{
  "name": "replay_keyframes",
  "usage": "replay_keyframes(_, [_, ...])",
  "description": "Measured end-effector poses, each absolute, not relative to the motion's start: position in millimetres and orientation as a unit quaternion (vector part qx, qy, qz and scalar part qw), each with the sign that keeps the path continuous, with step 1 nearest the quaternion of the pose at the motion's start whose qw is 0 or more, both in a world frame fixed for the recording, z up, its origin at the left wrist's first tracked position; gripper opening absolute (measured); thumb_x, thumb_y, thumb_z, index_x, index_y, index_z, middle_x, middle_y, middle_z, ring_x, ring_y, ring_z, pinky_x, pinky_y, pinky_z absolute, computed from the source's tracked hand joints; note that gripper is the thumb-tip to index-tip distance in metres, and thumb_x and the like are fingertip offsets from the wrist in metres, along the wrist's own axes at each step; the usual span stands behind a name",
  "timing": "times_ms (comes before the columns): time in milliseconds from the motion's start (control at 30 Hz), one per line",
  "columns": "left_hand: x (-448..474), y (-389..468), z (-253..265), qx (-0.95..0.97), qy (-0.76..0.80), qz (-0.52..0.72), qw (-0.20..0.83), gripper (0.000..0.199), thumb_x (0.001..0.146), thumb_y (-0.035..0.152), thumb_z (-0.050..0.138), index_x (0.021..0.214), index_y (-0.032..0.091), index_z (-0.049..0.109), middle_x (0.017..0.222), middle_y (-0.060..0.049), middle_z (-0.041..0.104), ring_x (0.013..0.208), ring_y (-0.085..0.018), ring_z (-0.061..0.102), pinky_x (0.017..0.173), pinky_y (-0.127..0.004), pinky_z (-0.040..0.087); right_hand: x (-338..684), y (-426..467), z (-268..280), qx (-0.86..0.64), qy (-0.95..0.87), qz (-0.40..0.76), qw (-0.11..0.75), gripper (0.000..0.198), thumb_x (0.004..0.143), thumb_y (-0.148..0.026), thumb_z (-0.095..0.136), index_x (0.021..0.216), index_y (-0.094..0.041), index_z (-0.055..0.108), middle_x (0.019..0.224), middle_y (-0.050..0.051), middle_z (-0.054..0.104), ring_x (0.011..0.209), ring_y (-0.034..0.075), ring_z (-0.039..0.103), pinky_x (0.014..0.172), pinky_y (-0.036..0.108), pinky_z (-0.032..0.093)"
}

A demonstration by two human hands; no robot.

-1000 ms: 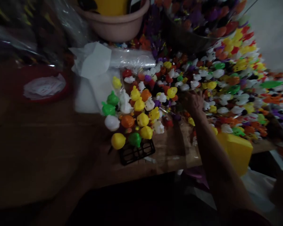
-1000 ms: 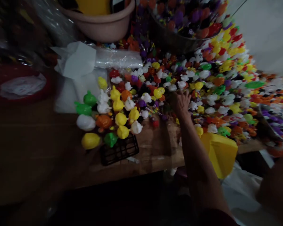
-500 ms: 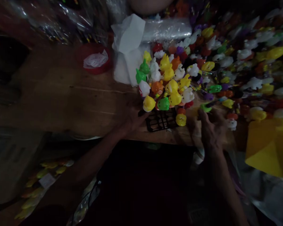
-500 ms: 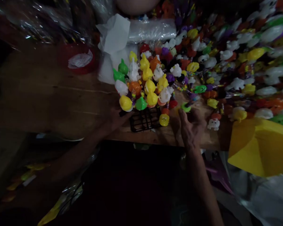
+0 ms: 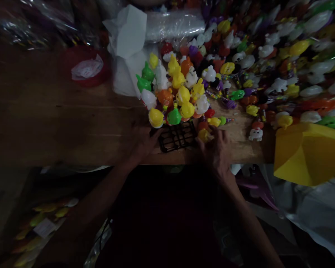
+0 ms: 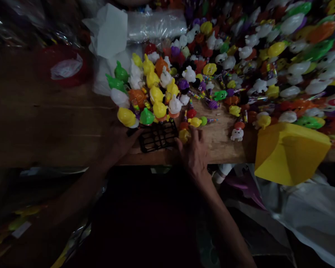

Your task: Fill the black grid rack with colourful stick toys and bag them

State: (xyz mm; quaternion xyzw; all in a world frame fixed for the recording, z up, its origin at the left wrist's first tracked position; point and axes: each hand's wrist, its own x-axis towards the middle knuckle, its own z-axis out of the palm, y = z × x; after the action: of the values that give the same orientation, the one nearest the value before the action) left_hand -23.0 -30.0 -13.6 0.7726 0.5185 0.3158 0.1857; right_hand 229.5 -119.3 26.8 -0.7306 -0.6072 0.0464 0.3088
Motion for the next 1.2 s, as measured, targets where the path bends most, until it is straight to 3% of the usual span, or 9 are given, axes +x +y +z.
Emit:
replay_keyframes(233, [-25.0, -42.1, -18.1, 0.782, 0.504, 0.343, 0.131, 0.033, 0.093, 0.048, 0.063, 0.111, 0.022, 0.073, 0.11, -0.009, 0.076, 0.111, -0.031, 0.069, 0.105, -0.05, 0.053, 242.8, -86.8, 17.1, -0.7, -0.655, 0.015, 0.285, 0.044, 0.098, -0.037, 0.053, 0.138, -0.02, 0.056, 0.127, 0.016, 0.062, 0.1, 0.028, 0.066, 0.077, 0.039, 0.057])
replay_keyframes(367, [-20.9, -42.0, -18.1, 0.785, 0.481, 0.356, 0.159, 0.029, 0.093, 0.043, 0.064, 0.112, 0.023, 0.072, 0.118, -0.007, 0.075, 0.119, -0.03, 0.066, 0.108, -0.049, 0.053, 265.3, -82.4, 27.5, -0.712, -0.623, -0.026, 0.322, 0.033, 0.101, -0.037, 0.049, 0.127, -0.022, 0.063, 0.118, 0.013, 0.064, 0.094, 0.025, 0.066, 0.08, 0.038, 0.055])
replay_keyframes(467, [-20.6, -39.5, -18.7, 0.784, 0.483, 0.351, 0.17, 0.03, 0.094, 0.045, 0.063, 0.113, 0.023, 0.071, 0.12, -0.008, 0.074, 0.119, -0.029, 0.066, 0.108, -0.048, 0.053, 293.3, -81.1, 34.1, -0.753, -0.59, -0.066, 0.285, 0.03, 0.1, -0.031, 0.046, 0.117, -0.021, 0.068, 0.113, 0.015, 0.063, 0.096, 0.027, 0.064, 0.082, 0.042, 0.053])
replay_keyframes(667, [-19.4, -35.5, -26.8, 0.77, 0.511, 0.348, 0.158, 0.033, 0.09, 0.05, 0.064, 0.103, 0.022, 0.072, 0.112, -0.009, 0.076, 0.112, -0.031, 0.069, 0.105, -0.05, 0.054, 320.2, -72.7, 26.3, -0.723, -0.659, -0.05, 0.203, 0.029, 0.097, -0.031, 0.047, 0.11, -0.02, 0.071, 0.112, 0.015, 0.064, 0.104, 0.03, 0.058, 0.09, 0.046, 0.051])
replay_keyframes(767, [-19.3, -35.5, -26.0, 0.761, 0.522, 0.344, 0.171, 0.031, 0.088, 0.05, 0.066, 0.092, 0.02, 0.072, 0.093, -0.01, 0.077, 0.095, -0.03, 0.072, 0.095, -0.047, 0.058, 317.0, -75.5, 28.6, -0.713, -0.668, -0.049, 0.21, 0.03, 0.098, -0.035, 0.047, 0.108, -0.019, 0.07, 0.107, 0.015, 0.063, 0.101, 0.03, 0.056, 0.089, 0.046, 0.05])
replay_keyframes(867, [-21.6, -41.0, -22.9, 0.745, 0.534, 0.336, 0.215, 0.029, 0.089, 0.048, 0.065, 0.082, 0.02, 0.068, 0.075, -0.006, 0.073, 0.079, -0.025, 0.071, 0.084, -0.041, 0.061, 311.1, -89.5, 38.8, -0.696, -0.674, -0.018, 0.247, 0.03, 0.098, -0.038, 0.048, 0.103, -0.018, 0.07, 0.1, 0.013, 0.063, 0.092, 0.026, 0.057, 0.082, 0.041, 0.049])
replay_keyframes(933, [-23.2, -47.0, -21.2, 0.737, 0.535, 0.341, 0.233, 0.026, 0.089, 0.045, 0.065, 0.084, 0.02, 0.067, 0.079, -0.004, 0.072, 0.079, -0.023, 0.071, 0.082, -0.038, 0.061, 301.5, -102.2, 45.2, -0.688, -0.661, 0.028, 0.298, 0.03, 0.098, -0.042, 0.05, 0.098, -0.019, 0.069, 0.091, 0.009, 0.063, 0.083, 0.022, 0.057, 0.076, 0.037, 0.049])
replay_keyframes(1100, [-21.2, -55.1, -17.2, 0.749, 0.527, 0.351, 0.192, 0.023, 0.083, 0.037, 0.069, 0.098, 0.02, 0.067, 0.093, -0.006, 0.072, 0.093, -0.026, 0.07, 0.095, -0.043, 0.058, 252.0, -119.5, 47.9, -0.651, -0.56, 0.264, 0.439, 0.028, 0.093, -0.048, 0.06, 0.091, -0.021, 0.066, 0.081, 0.002, 0.065, 0.074, 0.016, 0.061, 0.07, 0.028, 0.05])
replay_keyframes(1200, [-18.8, -52.4, -14.9, 0.759, 0.526, 0.333, 0.194, 0.023, 0.084, 0.033, 0.068, 0.102, 0.019, 0.067, 0.096, -0.008, 0.073, 0.099, -0.027, 0.07, 0.098, -0.044, 0.057, 222.4, -114.8, 44.2, -0.612, -0.547, 0.322, 0.472, 0.024, 0.087, -0.044, 0.07, 0.088, -0.021, 0.066, 0.081, 0.001, 0.067, 0.075, 0.015, 0.062, 0.07, 0.028, 0.051])
